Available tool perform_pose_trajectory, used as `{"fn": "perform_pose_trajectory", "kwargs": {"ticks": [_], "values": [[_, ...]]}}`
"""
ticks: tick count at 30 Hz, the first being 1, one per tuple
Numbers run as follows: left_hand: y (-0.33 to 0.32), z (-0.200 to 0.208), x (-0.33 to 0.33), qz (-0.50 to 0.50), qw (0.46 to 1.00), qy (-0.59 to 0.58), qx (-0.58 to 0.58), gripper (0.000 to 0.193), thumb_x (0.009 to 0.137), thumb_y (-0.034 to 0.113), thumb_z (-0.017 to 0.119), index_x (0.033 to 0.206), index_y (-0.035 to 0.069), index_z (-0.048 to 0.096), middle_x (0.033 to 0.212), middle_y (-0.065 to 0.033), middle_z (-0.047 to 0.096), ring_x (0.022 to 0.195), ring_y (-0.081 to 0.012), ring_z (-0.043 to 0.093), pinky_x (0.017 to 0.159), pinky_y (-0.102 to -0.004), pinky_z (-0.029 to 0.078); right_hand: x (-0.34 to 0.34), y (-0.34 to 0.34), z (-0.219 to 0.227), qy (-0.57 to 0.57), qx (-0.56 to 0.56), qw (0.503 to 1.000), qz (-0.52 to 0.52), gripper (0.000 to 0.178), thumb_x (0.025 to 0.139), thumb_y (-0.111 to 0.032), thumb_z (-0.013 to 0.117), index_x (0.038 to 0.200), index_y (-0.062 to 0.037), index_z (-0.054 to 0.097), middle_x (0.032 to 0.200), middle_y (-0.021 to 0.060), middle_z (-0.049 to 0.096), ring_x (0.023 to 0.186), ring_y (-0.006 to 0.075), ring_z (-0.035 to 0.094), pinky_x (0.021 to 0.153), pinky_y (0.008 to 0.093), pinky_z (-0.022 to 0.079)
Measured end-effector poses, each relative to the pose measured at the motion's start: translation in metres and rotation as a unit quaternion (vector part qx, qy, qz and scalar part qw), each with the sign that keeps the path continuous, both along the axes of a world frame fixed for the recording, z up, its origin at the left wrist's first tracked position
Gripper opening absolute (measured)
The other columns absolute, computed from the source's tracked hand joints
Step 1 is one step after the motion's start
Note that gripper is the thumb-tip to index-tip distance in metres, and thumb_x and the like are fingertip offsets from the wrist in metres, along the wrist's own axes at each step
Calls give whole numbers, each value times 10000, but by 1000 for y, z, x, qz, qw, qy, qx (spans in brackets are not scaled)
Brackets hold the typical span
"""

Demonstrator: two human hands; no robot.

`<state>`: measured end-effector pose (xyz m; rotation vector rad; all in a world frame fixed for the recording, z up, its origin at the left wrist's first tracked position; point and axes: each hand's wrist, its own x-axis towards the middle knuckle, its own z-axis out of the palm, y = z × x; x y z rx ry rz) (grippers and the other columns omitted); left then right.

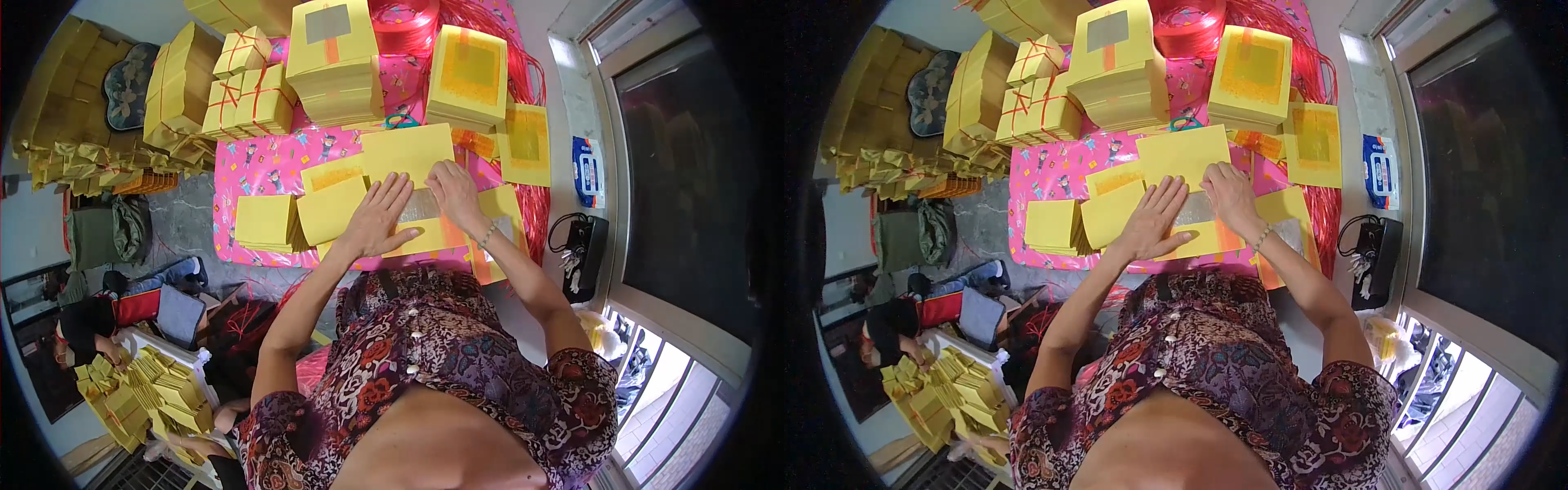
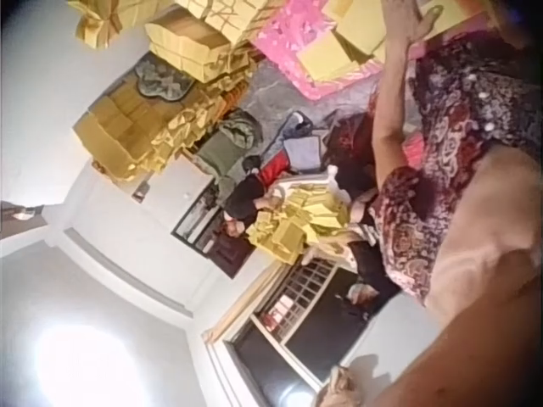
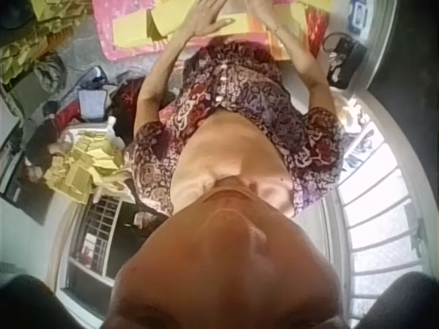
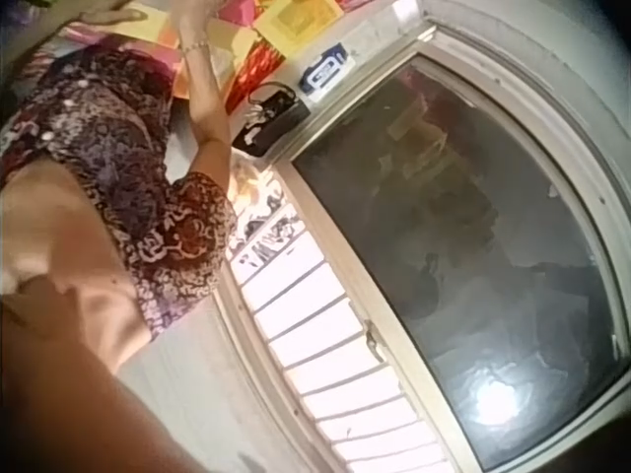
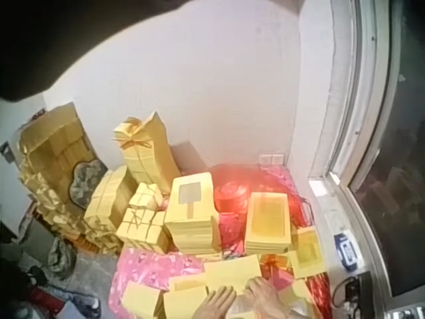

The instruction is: Folding and stacking yellow sheets of joss paper on a table.

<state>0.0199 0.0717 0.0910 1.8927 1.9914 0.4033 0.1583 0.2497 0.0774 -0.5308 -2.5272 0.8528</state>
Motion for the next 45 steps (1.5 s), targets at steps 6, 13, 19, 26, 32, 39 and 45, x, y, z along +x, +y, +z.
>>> {"fn": "perform_pose_trajectory", "kwargs": {"ticks": [6, 13, 19, 26, 32, 39, 45], "values": [[3, -1, -1, 8, 1000, -14, -2, 887, 927, 616, 469, 1530, 7, 239, 1603, -190, 205, 1497, -349, 142, 1211, -487, 137, -2, 3, 5, -44, -12, 999, 10, 248, 811, -204, 723, 873, -63, 528, 826, 89, 562, 839, 307, 579, 724, 422, 453], [1, -3, -2, 25, 999, -46, 12, 800, 948, 533, 490, 1530, 35, 260, 1607, -178, 203, 1501, -342, 135, 1211, -485, 123, -2, 8, 10, -57, -14, 998, 31, 299, 791, -245, 750, 937, -69, 557, 851, 93, 560, 845, 305, 582, 718, 420, 468], [1, -11, -11, 144, 945, -245, 161, 521, 967, 283, 557, 1434, 77, 454, 1496, -187, 410, 1362, -372, 403, 1128, -436, 312, -1, 16, 19, -20, 128, 987, 94, 396, 781, -287, 754, 1086, -79, 611, 960, 80, 576, 875, 276, 578, 728, 398, 467], [16, -3, -17, 451, 864, -186, 125, 575, 909, 404, 644, 1255, -30, 496, 912, -191, 604, 812, -266, 618, 707, -391, 494, -2, 28, 24, 9, 239, 961, 141, 308, 807, -278, 722, 1045, -90, 668, 943, 37, 597, 867, 205, 567, 772, 352, 427], [26, 1, -24, 421, 665, -593, 173, 476, 961, 203, 614, 1321, -30, 408, 881, -99, 629, 722, -168, 663, 625, -303, 554, -14, 20, 47, 54, 249, 956, 142, 257, 813, -260, 720, 1001, -88, 694, 980, 27, 615, 928, 201, 573, 788, 365, 425], [-40, 8, -47, 419, 650, -596, 217, 374, 971, 110, 581, 1311, -4, 474, 1030, -72, 677, 838, -127, 663, 698, -290, 582, -34, -6, 69, 86, 203, 962, 160, 401, 794, -299, 741, 1136, -106, 661, 1092, 79, 607, 1088, 271, 557, 943, 415, 420], [-116, -25, -37, 516, 620, -546, 225, 350, 987, 110, 567, 1310, 4, 485, 836, 13, 602, 669, -57, 546, 708, -266, 559, -30, -32, 56, 97, 133, 972, 165, 275, 810, -198, 723, 1064, -104, 673, 1072, 78, 600, 1064, 276, 555, 927, 416, 425]]}}
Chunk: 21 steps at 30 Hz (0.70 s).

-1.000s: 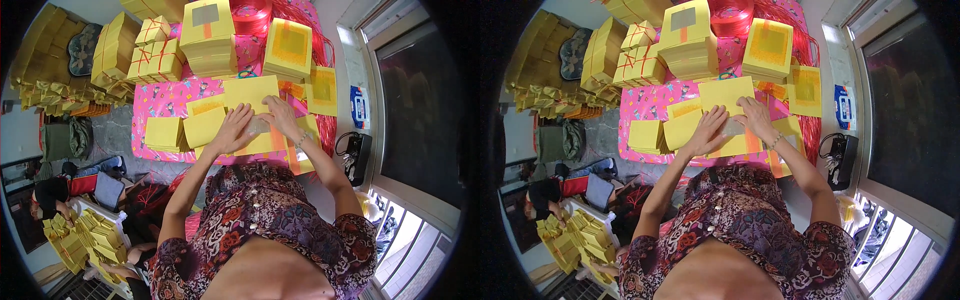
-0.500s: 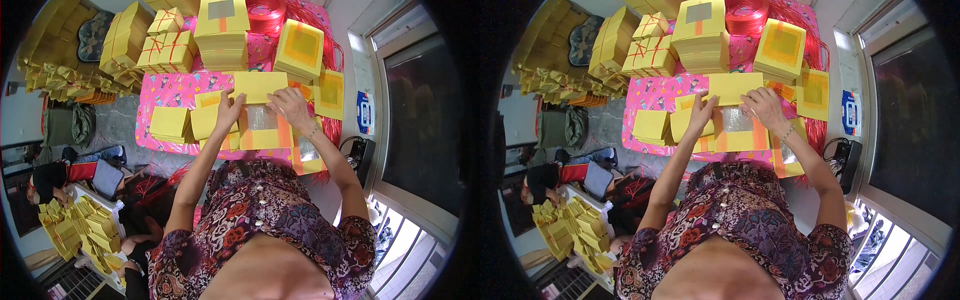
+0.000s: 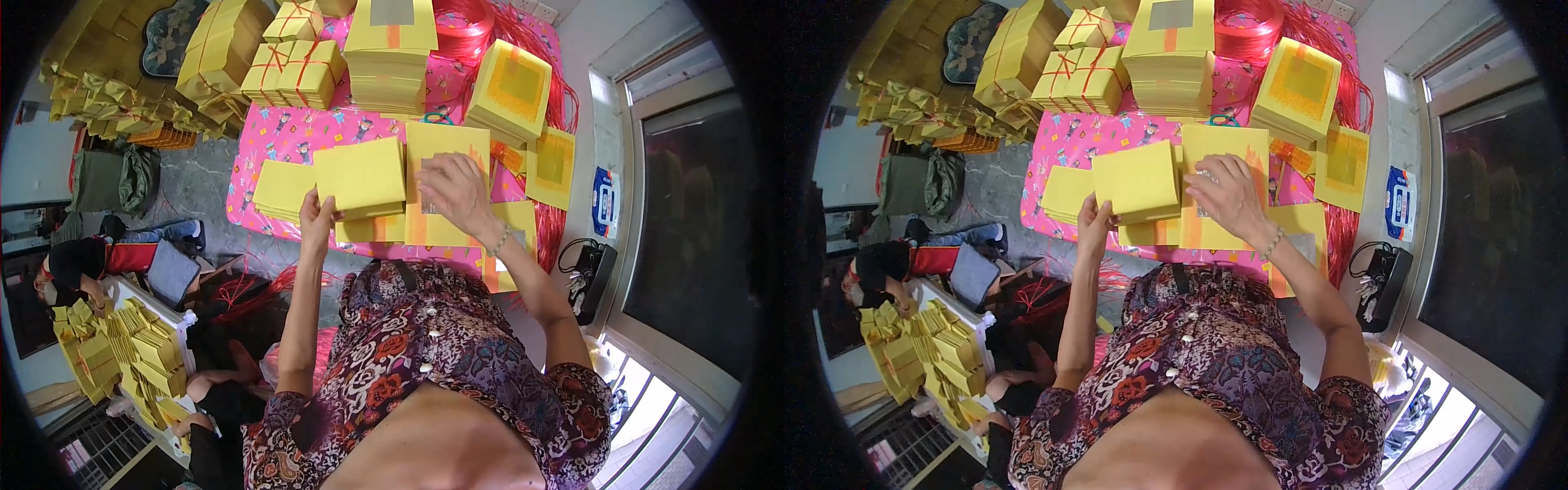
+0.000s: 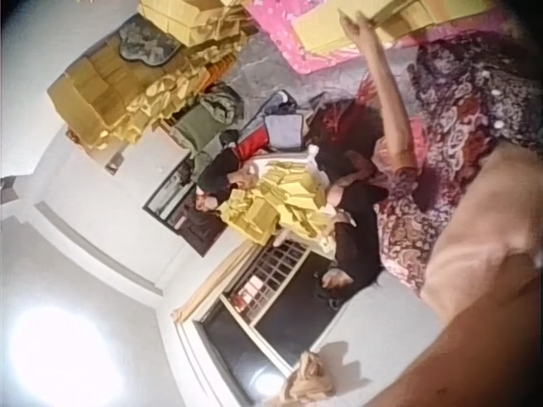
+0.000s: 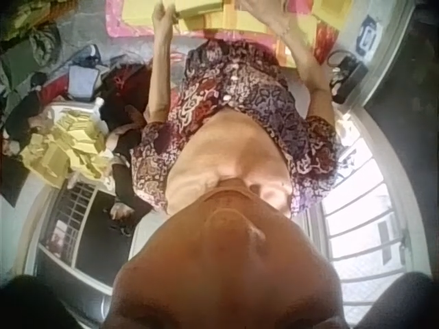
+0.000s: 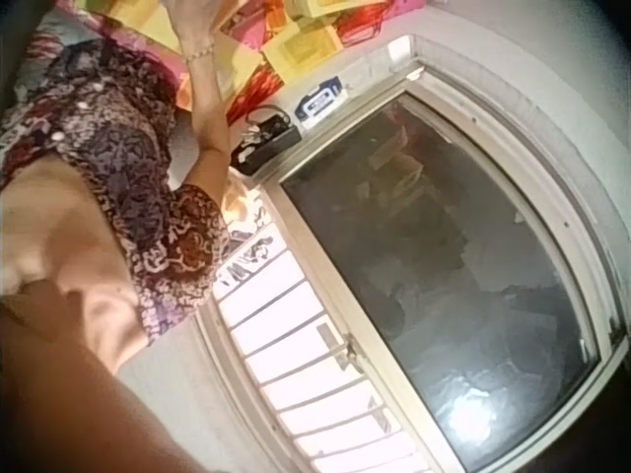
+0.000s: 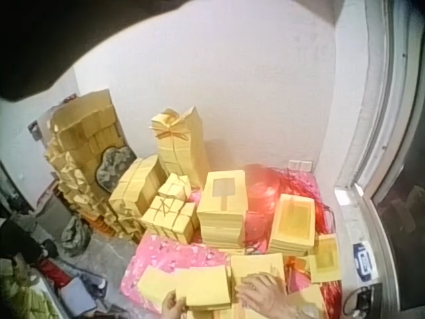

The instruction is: Folding and stacking yellow sheets of joss paper on a table.

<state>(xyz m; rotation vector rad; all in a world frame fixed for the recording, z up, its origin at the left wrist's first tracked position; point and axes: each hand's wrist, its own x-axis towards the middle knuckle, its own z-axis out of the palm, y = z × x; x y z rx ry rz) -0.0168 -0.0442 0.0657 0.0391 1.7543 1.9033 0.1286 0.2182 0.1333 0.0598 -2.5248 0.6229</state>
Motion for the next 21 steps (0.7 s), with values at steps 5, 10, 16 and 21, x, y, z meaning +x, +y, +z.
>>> {"fn": "perform_pose_trajectory", "kwargs": {"ticks": [5, 10, 16, 21], "values": [[-22, -43, 16, 36, 998, -10, -59, 316, 988, 108, 564, 1288, 32, 500, 931, -13, 649, 753, -78, 605, 696, -259, 553, 17, -11, -16, -61, -38, 997, -28, 167, 809, -127, 707, 972, -105, 678, 1011, 56, 588, 1008, 265, 556, 881, 404, 427], [-19, -66, 13, 5, 995, 58, -84, 309, 987, 111, 563, 1276, 23, 495, 1041, -57, 677, 824, -102, 653, 667, -259, 555, 31, -11, -26, -68, -42, 996, -46, 142, 834, -126, 691, 974, -105, 678, 997, 45, 589, 1010, 254, 560, 885, 401, 424], [-19, -79, 7, -24, 988, 100, -117, 305, 989, 99, 543, 1276, 14, 482, 1005, -74, 676, 692, -105, 644, 555, -220, 515, 47, -8, -33, -91, -55, 993, -57, 130, 858, -130, 678, 985, -102, 684, 1007, 52, 594, 1017, 256, 561, 900, 404, 422], [-26, -88, 11, -32, 869, 373, -323, 394, 955, 145, 585, 1304, -14, 494, 958, -153, 652, 815, -272, 655, 685, -379, 525, 53, -9, -36, -99, -52, 992, -60, 131, 860, -131, 679, 985, -95, 685, 1013, 58, 598, 1017, 261, 562, 904, 408, 423]]}}
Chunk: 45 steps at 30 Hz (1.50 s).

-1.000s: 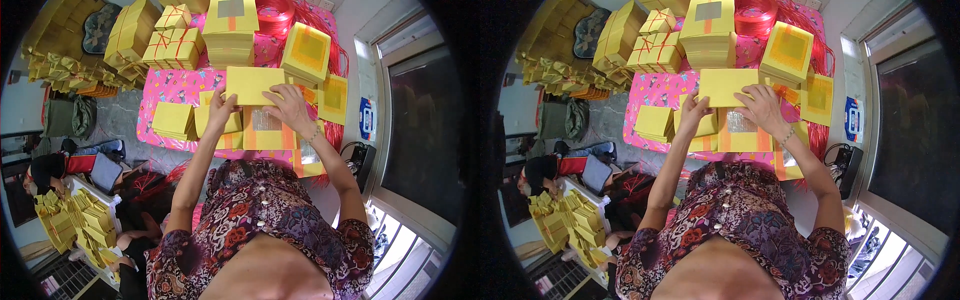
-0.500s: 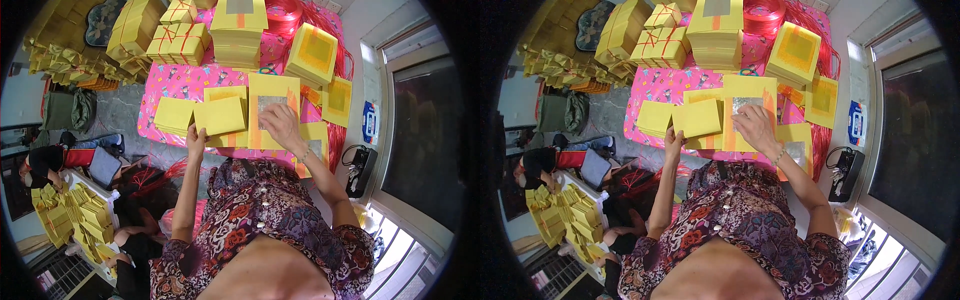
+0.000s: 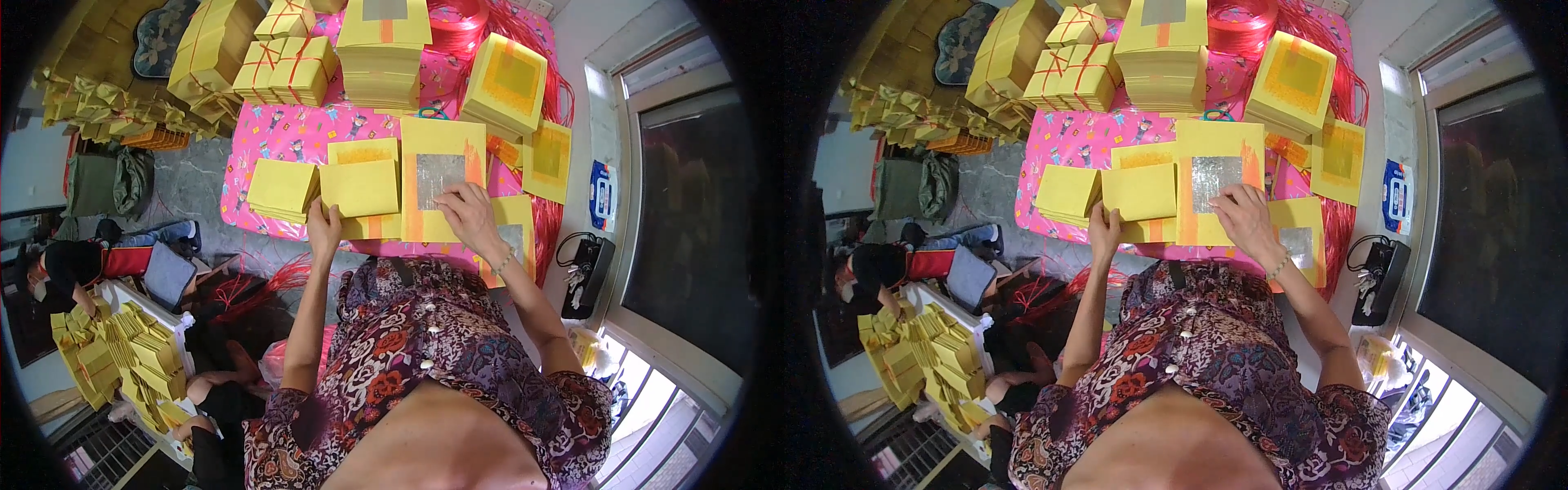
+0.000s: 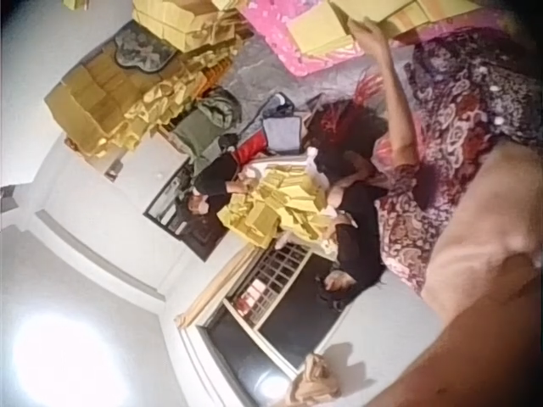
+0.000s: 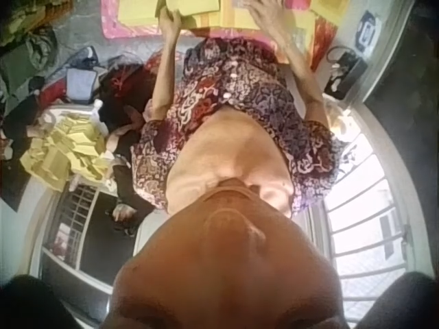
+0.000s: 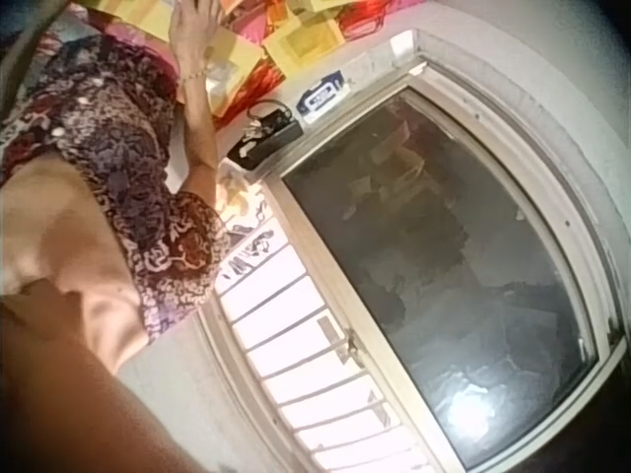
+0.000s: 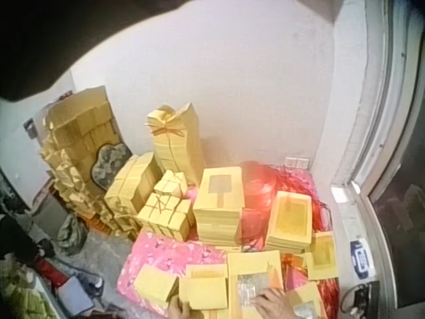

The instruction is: Folding and stacking yellow sheets of joss paper on a table.

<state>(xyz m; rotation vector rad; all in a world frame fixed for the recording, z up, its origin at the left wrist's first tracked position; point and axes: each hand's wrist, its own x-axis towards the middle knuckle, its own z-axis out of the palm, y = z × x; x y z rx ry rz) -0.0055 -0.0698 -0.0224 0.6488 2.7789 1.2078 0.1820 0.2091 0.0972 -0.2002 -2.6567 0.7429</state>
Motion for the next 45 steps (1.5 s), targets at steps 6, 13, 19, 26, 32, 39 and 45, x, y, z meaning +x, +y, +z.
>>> {"fn": "perform_pose_trajectory", "kwargs": {"ticks": [6, 13, 19, 26, 32, 39, 45], "values": [[21, 50, 14, 29, 994, -7, -106, 509, 948, 172, 583, 1387, -23, 415, 1205, -272, 510, 944, -443, 607, 802, -487, 504, 19, 7, 9, -27, -24, 999, -8, 166, 846, -159, 702, 996, -92, 678, 1024, 63, 597, 1019, 266, 561, 891, 408, 429], [28, 82, 18, 21, 993, 72, -91, 508, 943, 176, 596, 1387, 22, 405, 1248, -251, 451, 900, -422, 620, 717, -481, 526, 43, 16, 46, -118, -30, 992, 45, 284, 764, -231, 779, 956, -71, 643, 1009, 62, 583, 1016, 266, 551, 900, 408, 432], [55, 125, 33, -143, 989, 24, 17, 316, 869, 172, 692, 1142, 32, 615, 1075, -165, 598, 862, -329, 628, 731, -399, 529, 53, 20, 39, -114, -8, 992, 60, 289, 735, -217, 790, 922, -65, 629, 984, 60, 588, 962, 263, 574, 832, 377, 485], [92, 144, 66, -374, 926, -29, 34, 478, 735, 269, 831, 1137, 81, 654, 1099, -127, 599, 1041, -312, 546, 921, -409, 464, 53, 26, 36, -101, -57, 991, 72, 286, 723, -207, 794, 924, -58, 656, 964, 51, 593, 907, 251, 590, 781, 364, 505], [93, 133, 62, -395, 918, -16, -3, 512, 718, 270, 837, 1166, 105, 650, 1187, -121, 552, 1116, -323, 499, 946, -421, 450, 56, 20, 37, -87, -42, 994, 54, 340, 714, -224, 807, 966, -59, 651, 983, 53, 575, 956, 257, 571, 805, 364, 494], [89, 127, 63, -395, 918, 8, -14, 481, 731, 273, 827, 1155, 118, 660, 1190, -121, 555, 1125, -326, 490, 964, -428, 438, 25, 35, 44, -103, -45, 993, 29, 386, 780, -258, 767, 1078, -51, 634, 1052, 93, 570, 1023, 297, 552, 887, 414, 471], [93, 133, 66, -401, 915, 29, -12, 460, 739, 259, 820, 1147, 116, 661, 1182, -125, 552, 1123, -330, 484, 971, -441, 425, -54, 86, 10, 16, 17, 999, -22, 529, 867, -329, 696, 1312, -94, 536, 1270, 150, 555, 1197, 349, 506, 1015, 439, 409]]}}
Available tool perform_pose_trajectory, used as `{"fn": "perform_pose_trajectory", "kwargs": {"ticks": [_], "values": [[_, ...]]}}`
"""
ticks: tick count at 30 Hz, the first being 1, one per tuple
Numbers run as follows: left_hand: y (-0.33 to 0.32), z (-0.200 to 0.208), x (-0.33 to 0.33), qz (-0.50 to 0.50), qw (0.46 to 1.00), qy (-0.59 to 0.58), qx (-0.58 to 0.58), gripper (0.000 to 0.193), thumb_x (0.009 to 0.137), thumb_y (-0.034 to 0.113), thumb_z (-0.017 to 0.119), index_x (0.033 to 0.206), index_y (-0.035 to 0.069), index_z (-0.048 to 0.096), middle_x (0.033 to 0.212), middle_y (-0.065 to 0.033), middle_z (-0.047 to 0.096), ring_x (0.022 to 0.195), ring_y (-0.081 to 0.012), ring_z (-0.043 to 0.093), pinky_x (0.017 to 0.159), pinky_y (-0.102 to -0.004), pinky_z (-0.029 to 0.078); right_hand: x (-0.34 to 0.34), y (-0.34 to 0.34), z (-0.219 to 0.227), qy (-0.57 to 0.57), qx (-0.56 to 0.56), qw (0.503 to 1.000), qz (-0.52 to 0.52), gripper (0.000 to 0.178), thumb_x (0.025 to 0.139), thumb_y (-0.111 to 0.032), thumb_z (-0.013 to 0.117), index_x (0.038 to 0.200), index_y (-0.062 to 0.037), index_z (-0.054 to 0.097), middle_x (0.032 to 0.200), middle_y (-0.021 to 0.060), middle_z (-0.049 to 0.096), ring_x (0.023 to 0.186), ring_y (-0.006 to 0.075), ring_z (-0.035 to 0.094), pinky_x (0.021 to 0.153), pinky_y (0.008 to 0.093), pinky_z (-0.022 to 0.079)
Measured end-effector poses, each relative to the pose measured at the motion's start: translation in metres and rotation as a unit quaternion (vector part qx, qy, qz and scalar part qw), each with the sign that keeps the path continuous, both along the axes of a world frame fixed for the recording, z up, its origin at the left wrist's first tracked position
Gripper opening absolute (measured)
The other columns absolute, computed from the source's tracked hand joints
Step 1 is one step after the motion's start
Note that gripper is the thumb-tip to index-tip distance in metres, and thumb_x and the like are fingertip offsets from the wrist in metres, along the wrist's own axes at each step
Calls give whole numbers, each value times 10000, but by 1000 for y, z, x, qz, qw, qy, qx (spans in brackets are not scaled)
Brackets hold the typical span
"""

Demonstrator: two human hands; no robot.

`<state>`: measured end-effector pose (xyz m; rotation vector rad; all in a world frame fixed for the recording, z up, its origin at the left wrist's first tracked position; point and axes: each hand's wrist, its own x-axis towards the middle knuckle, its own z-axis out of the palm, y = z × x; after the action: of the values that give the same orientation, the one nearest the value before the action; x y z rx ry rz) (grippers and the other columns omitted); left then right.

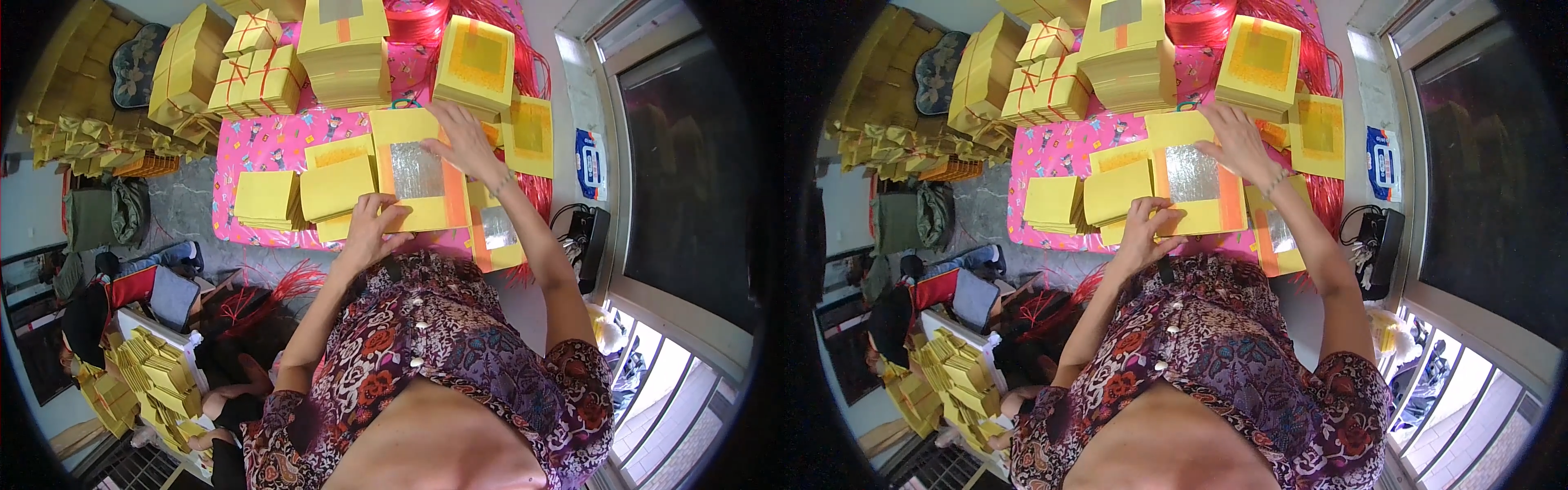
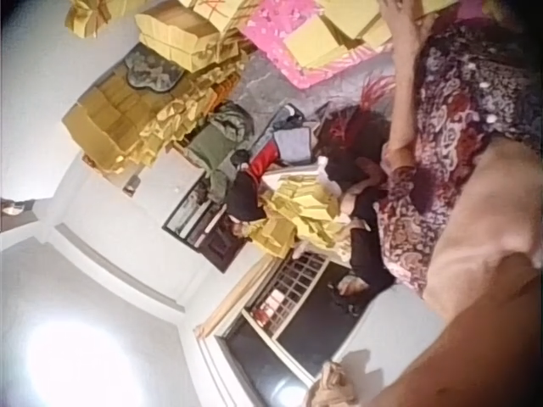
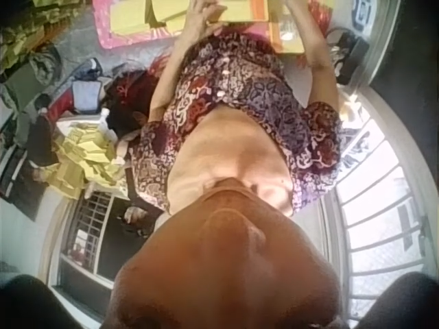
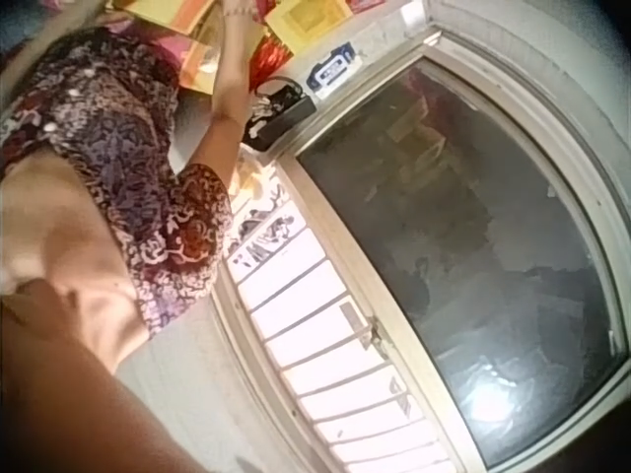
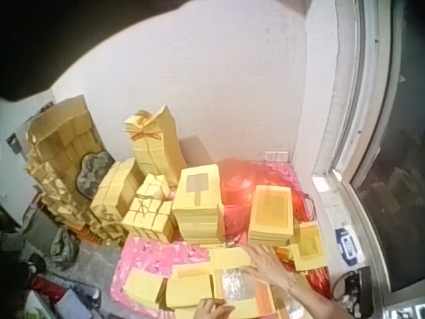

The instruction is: Folding and stacking yellow sheets of joss paper on a table.

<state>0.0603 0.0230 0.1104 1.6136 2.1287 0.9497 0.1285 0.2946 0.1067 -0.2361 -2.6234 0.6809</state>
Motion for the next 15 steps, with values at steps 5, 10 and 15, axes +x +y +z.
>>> {"fn": "perform_pose_trajectory", "kwargs": {"ticks": [5, 10, 15], "values": [[0, -3, 2, 1, 1000, -19, 5, 454, 742, 223, 811, 1145, 98, 644, 1189, -141, 540, 1132, -337, 478, 969, -444, 426, -23, 12, -6, -146, 15, 989, 11, 561, 889, -330, 672, 1360, -83, 496, 1316, 150, 533, 1227, 344, 495, 1049, 456, 377], [-1, -5, 4, 9, 999, -44, -11, 551, 741, 233, 832, 1231, 129, 606, 1246, -153, 500, 1188, -353, 459, 1013, -437, 421, -15, 17, -14, -72, -2, 997, -12, 599, 883, -322, 672, 1378, -52, 471, 1340, 157, 515, 1250, 347, 481, 1070, 457, 357], [-5, -23, 11, 129, 974, -177, 67, 839, 830, 226, 788, 1495, 59, 306, 1468, -193, 356, 1359, -326, 374, 1121, -435, 341, 32, -16, -6, 16, -255, 960, -114, 592, 958, -273, 606, 1440, -8, 388, 1421, 186, 449, 1334, 336, 421, 1120, 423, 322]]}}
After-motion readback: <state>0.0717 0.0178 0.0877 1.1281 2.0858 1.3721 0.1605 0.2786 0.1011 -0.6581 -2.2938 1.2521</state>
